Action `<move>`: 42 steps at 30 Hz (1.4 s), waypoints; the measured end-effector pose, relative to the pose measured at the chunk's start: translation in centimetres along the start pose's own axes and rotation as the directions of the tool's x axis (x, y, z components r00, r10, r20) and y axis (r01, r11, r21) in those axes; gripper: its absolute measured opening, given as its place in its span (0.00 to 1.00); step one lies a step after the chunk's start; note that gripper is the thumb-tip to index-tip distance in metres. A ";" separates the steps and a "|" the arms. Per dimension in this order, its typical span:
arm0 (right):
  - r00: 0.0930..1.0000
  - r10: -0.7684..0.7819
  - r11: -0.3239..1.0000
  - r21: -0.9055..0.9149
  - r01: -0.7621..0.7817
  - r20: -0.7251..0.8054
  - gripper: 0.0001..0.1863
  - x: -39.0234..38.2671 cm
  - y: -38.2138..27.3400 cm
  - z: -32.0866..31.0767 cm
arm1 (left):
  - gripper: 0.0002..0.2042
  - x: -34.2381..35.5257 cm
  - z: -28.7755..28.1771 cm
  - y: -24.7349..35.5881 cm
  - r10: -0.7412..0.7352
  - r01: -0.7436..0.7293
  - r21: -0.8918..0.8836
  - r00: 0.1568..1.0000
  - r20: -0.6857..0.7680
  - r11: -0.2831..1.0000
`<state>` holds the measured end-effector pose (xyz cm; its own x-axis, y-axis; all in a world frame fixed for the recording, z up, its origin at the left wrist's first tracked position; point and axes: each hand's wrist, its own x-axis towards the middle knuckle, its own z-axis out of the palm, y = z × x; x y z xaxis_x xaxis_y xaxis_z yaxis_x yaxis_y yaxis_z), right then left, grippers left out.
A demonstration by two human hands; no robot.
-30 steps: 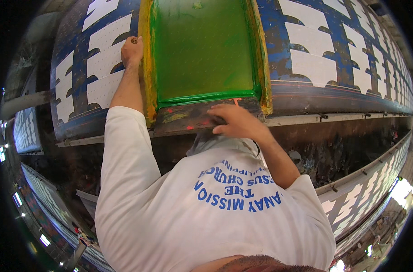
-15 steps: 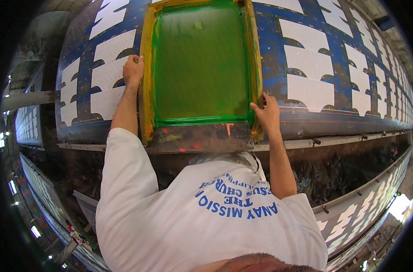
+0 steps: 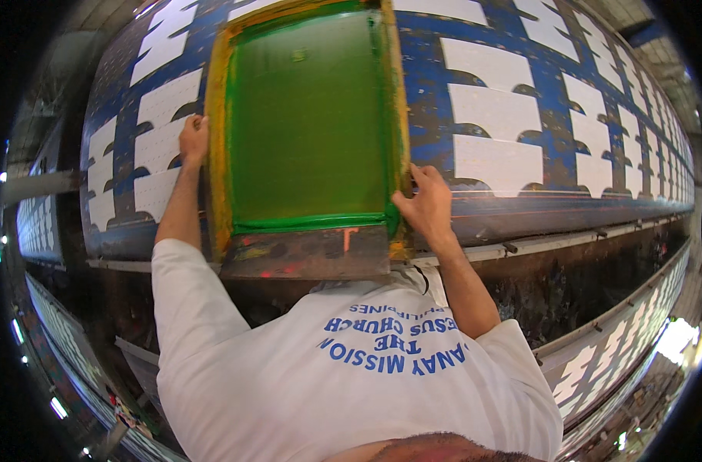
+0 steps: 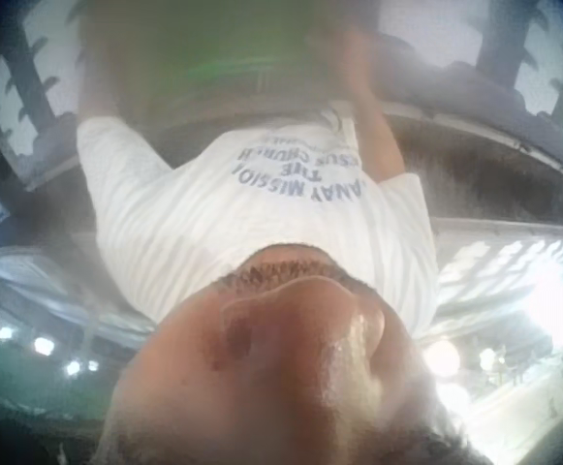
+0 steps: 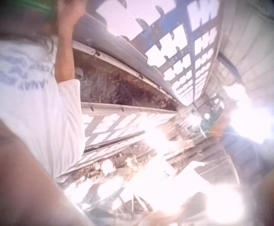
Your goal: The person uses a squeegee to pull green ink across a screen-printing frame repeatedly, spreading the ink evenly over the mesh. The person repositions the frame and repeats the squeegee strokes multiple times to maintain ink coverage.
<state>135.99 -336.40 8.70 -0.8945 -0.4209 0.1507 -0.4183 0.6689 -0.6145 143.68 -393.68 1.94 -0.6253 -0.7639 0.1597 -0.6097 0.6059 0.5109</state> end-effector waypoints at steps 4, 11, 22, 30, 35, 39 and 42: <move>0.999 0.043 0.999 -0.002 -0.043 0.021 0.28 1.5 2.7 -3.7 | 0.22 0.2 -0.1 4.2 -0.036 0.034 0.044 0.999 0.040 0.998; 0.997 0.051 0.998 -0.039 -0.054 -0.066 0.24 3.8 17.2 -14.1 | 0.22 -5.2 5.9 21.3 0.063 -0.060 -0.104 0.998 0.026 0.993; 0.993 0.122 0.991 -0.052 -0.122 -0.006 0.28 3.0 36.2 -26.1 | 0.21 -17.9 15.6 39.5 0.036 -0.034 -0.182 0.999 0.007 0.983; 0.997 0.080 0.997 0.012 -0.080 0.023 0.29 1.6 40.6 -27.5 | 0.22 -19.7 18.3 41.9 0.034 -0.034 -0.125 0.999 -0.008 0.992; 0.991 0.101 0.995 0.005 -0.102 0.083 0.32 1.8 40.7 -27.0 | 0.22 -19.6 19.3 41.8 0.013 -0.012 -0.024 0.999 0.047 1.000; 0.997 0.020 0.993 -0.112 -0.028 -0.074 0.32 1.4 37.4 -26.7 | 0.24 -19.1 19.8 41.8 0.008 -0.010 0.012 0.995 0.101 1.000; 0.973 -0.216 0.975 -0.078 0.210 -0.078 0.26 -0.3 32.2 -25.7 | 0.25 -19.1 20.1 41.3 0.023 -0.024 0.001 0.989 0.146 1.000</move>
<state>118.75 -298.95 8.75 -0.7926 -0.5061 0.3401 -0.6079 0.6113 -0.5067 120.59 -349.59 3.03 -0.7038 -0.7089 0.0464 -0.5951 0.6240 0.5065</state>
